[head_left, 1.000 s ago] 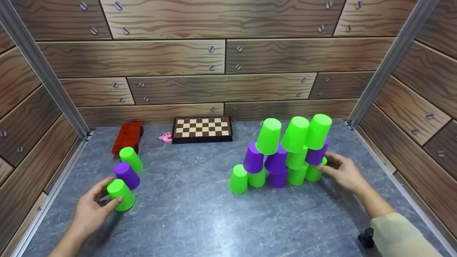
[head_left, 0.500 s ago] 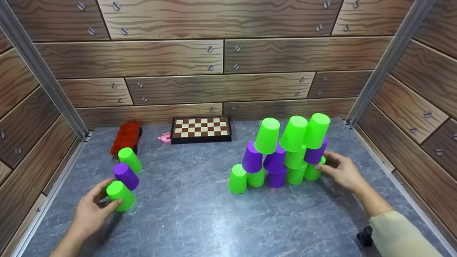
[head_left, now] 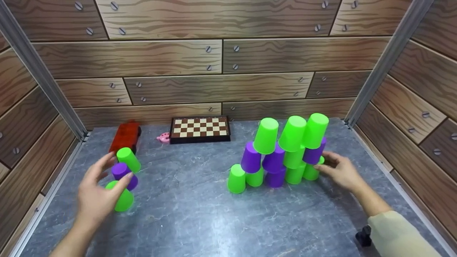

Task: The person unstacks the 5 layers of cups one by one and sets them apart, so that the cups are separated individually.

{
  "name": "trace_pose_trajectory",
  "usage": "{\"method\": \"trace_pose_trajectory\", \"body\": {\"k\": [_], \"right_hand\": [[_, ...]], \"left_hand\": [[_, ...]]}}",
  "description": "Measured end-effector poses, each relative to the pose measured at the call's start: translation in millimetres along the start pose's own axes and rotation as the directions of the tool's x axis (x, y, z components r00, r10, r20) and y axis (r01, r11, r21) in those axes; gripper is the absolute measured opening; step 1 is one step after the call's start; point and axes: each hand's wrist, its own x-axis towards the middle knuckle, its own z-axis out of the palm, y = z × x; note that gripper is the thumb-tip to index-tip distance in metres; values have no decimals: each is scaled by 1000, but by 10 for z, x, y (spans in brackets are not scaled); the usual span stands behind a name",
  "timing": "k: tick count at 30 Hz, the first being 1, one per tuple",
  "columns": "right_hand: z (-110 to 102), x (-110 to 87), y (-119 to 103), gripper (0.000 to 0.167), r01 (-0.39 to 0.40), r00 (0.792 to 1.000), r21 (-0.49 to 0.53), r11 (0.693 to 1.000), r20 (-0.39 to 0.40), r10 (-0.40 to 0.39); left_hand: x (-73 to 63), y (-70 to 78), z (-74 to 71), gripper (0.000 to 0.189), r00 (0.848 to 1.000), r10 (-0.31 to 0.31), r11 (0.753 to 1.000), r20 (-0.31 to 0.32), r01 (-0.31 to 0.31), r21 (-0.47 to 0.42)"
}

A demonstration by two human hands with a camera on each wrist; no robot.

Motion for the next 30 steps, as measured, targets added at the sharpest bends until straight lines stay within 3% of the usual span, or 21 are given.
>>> {"method": "trace_pose_trajectory", "body": {"k": [4, 8, 17, 20, 23, 30], "right_hand": [[-2, -16, 7, 51, -7, 1000, -2, 1000, -6, 7], [-10, -18, 16, 51, -11, 1000, 0, 1000, -3, 11], [-4, 10, 36, 52, -18, 1000, 0, 1000, 5, 18], [-7, 9, 33, 53, -12, 1000, 3, 1000, 3, 12], [-7, 4, 32, 52, -4, 1000, 1, 1000, 4, 4], [-8, 19, 51, 52, -5, 1000, -25, 1000, 1, 5]], "left_hand": [[142, 343, 313, 67, 992, 110, 990, 63, -103, -101], [262, 665, 709, 63, 962, 225, 963, 154, -195, -188], [417, 1345, 1639, 57, 897, 337, 912, 284, -236, -336], [444, 1505, 1904, 54, 883, 349, 903, 313, -228, -363], [453, 1627, 2104, 53, 879, 334, 908, 341, -203, -366], [450, 1773, 2372, 53, 860, 299, 922, 414, -147, -358]]}}
